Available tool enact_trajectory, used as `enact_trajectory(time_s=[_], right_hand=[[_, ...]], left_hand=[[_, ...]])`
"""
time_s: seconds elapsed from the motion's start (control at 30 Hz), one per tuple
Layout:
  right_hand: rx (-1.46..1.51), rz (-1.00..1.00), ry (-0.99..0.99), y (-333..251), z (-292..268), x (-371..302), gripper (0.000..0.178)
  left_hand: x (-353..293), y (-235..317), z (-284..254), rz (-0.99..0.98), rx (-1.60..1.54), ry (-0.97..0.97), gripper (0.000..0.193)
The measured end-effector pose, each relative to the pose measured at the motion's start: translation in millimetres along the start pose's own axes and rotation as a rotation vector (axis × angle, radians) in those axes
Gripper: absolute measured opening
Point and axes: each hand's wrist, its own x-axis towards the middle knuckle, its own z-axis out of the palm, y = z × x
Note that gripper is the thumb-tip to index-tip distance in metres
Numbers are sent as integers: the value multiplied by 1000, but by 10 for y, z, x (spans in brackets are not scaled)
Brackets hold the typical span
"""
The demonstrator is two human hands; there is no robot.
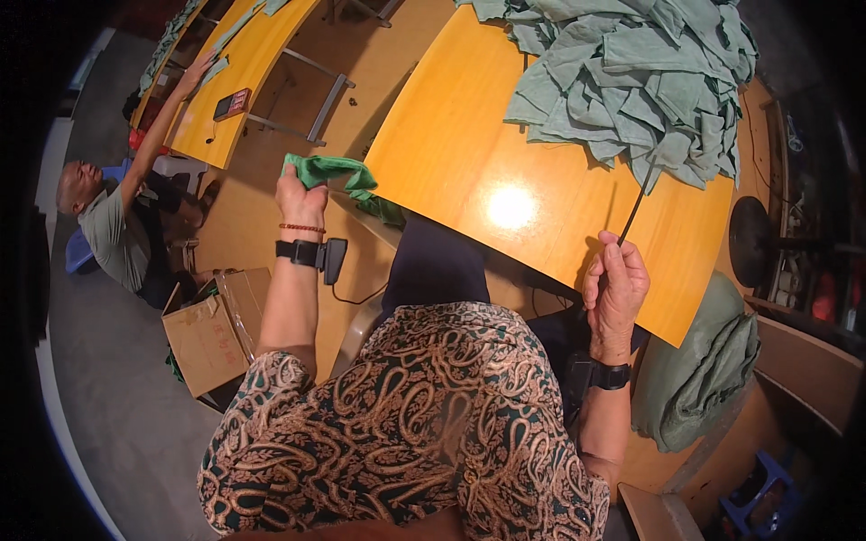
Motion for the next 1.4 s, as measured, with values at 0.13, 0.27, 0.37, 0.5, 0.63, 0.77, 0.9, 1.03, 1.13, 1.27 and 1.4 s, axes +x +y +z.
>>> enact_trajectory(time_s=[0.13, 0.27, 0.37, 0.5, 0.63, 0.77, 0.9, 1.03, 1.13, 1.27, 1.4], right_hand=[[-34, -27, -22, 26, -90, 12, 18], [-117, -62, -15, 16, -48, 0, 18], [-179, -82, -5, 26, -37, 1, 18], [-232, -73, -5, 5, -46, -20, 18], [-276, -45, 19, -20, -12, -30, 19], [-308, -35, 34, -61, 22, -57, 19], [-272, -23, 45, -54, -39, -69, 18], [-199, 63, 35, -196, 100, -56, 19], [-133, 75, -30, -298, 269, -184, 20], [15, 34, 10, -236, 175, -173, 22], [197, 86, 4, 37, 52, -109, 23]], left_hand=[[67, 41, -57, 64, 47, 79, 27], [283, -84, -234, 134, 143, 122, 31], [285, -283, -368, -12, 182, 211, 34], [419, -612, -703, -288, 186, 248, 38], [538, -1010, -691, -400, 168, 138, 42], [469, -1120, -605, -323, 107, 66, 62], [188, -959, -464, -196, 199, -53, 69], [-2, -794, -458, -108, 348, -73, 38], [-573, -311, -47, 125, 203, -480, 13], [-1941, 500, 770, 197, 64, -1191, 23], [-2952, 1016, 1057, -110, -270, -1986, 28]])
